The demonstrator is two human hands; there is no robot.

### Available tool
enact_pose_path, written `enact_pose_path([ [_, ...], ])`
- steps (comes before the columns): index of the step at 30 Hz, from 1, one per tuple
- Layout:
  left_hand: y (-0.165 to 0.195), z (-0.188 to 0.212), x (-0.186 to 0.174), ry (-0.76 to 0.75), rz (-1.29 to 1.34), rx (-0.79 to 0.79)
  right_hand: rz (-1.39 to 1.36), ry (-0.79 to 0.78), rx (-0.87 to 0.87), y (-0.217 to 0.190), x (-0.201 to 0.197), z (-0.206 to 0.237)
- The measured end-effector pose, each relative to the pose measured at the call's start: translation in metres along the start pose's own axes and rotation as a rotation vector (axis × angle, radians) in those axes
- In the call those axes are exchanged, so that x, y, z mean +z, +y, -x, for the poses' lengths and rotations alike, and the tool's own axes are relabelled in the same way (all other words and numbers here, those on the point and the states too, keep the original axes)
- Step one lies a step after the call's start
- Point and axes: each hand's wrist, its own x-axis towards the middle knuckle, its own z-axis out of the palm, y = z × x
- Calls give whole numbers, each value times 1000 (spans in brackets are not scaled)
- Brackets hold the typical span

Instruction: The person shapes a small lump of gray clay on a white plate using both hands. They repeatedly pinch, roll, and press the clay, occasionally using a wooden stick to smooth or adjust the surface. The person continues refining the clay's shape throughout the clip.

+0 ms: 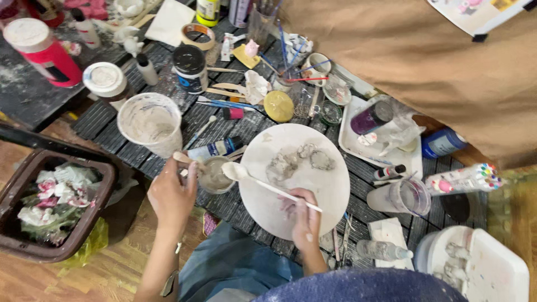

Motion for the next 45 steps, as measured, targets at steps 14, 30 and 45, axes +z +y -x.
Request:
enact_pose_path([
  [14,2,30,12,281,123,228,335,391,-383,32,-127,108],
  [30,82,71,71,-402,410,512,426,259,-432,15,-107,123],
  [45,39,66,44,-112,325,436,-214,567,22,-15,-107,65],
])
